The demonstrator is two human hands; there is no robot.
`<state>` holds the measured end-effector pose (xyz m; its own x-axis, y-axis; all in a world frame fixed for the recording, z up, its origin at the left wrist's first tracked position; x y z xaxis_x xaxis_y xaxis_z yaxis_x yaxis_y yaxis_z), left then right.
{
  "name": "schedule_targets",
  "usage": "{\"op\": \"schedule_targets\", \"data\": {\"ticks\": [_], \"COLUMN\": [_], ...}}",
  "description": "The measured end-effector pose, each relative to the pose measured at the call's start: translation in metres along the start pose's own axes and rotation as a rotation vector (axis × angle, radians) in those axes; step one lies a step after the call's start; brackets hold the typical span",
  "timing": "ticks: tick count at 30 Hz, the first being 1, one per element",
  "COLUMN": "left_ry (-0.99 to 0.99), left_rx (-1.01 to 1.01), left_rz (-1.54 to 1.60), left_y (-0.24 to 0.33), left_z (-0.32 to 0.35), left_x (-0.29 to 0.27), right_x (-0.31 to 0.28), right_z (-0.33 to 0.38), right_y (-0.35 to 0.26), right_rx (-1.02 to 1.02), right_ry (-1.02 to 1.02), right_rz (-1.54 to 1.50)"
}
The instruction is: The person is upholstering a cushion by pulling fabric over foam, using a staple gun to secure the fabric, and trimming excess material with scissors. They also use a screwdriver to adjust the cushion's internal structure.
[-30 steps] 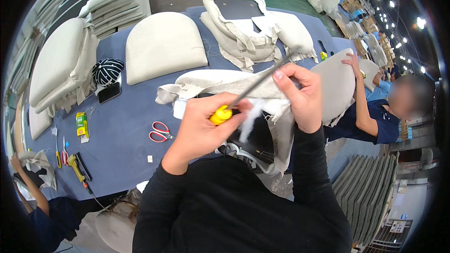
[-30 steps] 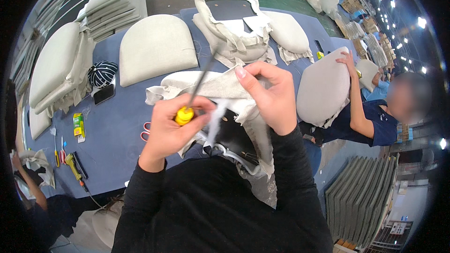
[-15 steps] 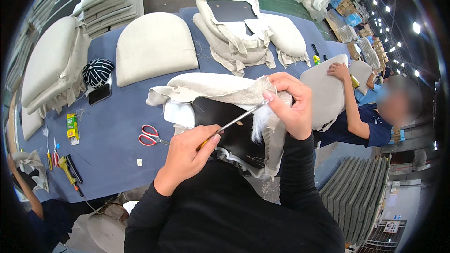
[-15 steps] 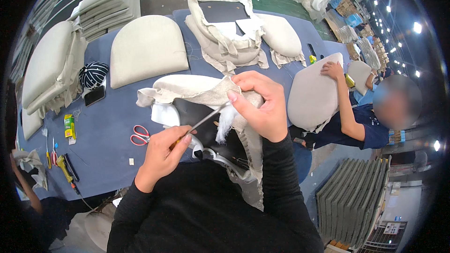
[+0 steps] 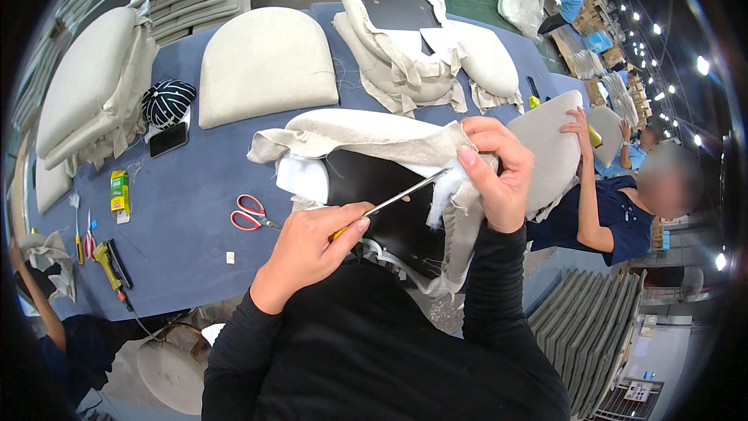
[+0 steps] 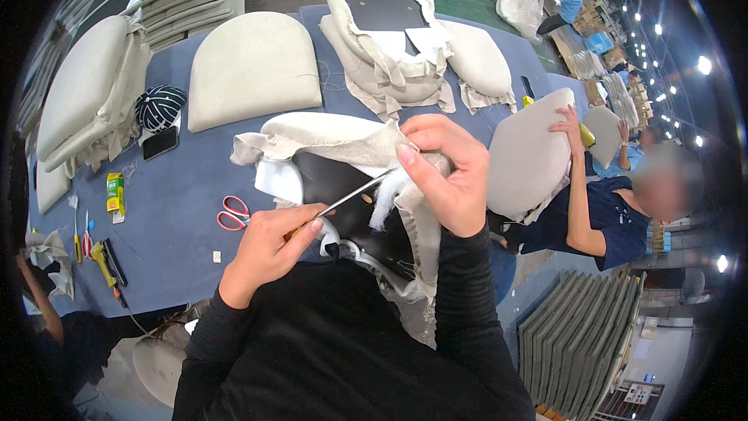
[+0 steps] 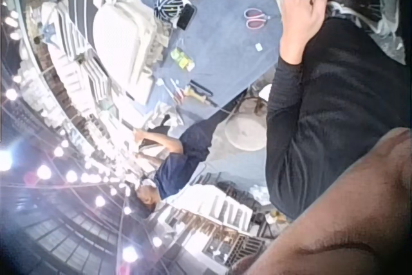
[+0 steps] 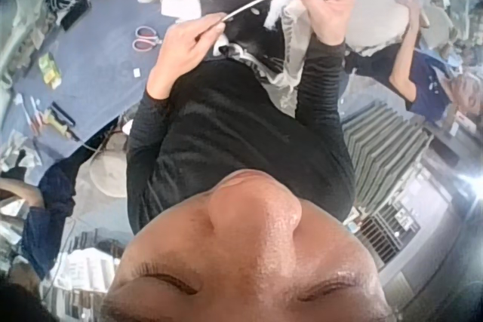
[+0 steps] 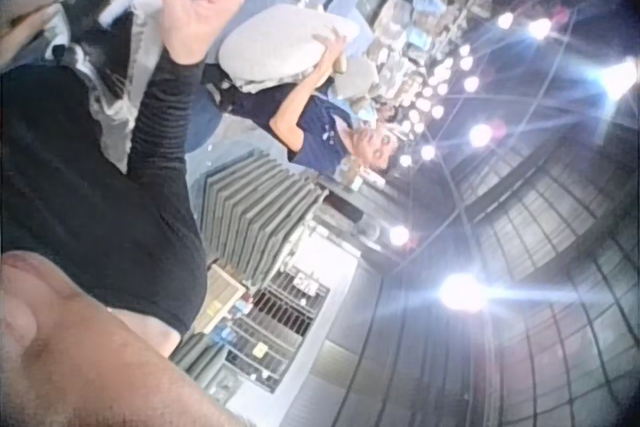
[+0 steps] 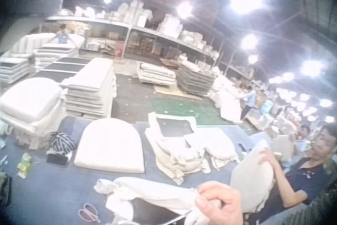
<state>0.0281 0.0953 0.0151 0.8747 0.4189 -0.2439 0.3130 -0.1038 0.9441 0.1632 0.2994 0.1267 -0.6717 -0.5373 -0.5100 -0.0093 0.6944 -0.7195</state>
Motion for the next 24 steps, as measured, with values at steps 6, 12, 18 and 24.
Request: {"op": "schedule_targets", "data": {"ticks": [6,12,18,24], "left_ry": [0.046,0.174,0.254,0.060], "left_rx": [0.037,0.093,0.141,0.058], "left_rz": [-0.056,-0.109,0.030,-0.111], "left_y": [-0.001,-0.006,-0.025,-0.005], "left_z": [0.000,-0.002,0.012,0.001], "left_x": [-0.001,0.011,0.003,0.006], "right_x": [-0.003,0.000,-0.001,-0.003], "right_z": [-0.005,-0.003,-0.005,-0.002], "right_y": [-0.004,-0.001,0.014,0.013], "right_rx": [-0.274,-0.118,0.026,0.030], "right_ry": [-0.113,-0.072,0.017,-0.004], "right_rz": [-0.053,-0.045,-0.110,-0.121]}}
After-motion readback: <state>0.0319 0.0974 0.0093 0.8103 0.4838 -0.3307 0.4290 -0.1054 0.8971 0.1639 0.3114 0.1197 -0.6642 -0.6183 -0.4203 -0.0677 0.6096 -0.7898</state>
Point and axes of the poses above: each hand's wrist, its own z-axis away from the middle knuckle, its own x-axis out of the palm, y = z × x, the point moved 5 cm from there along -z, towards the middle knuckle, and after that the axes turned 6 degrees about z, right-handed, at the moved point
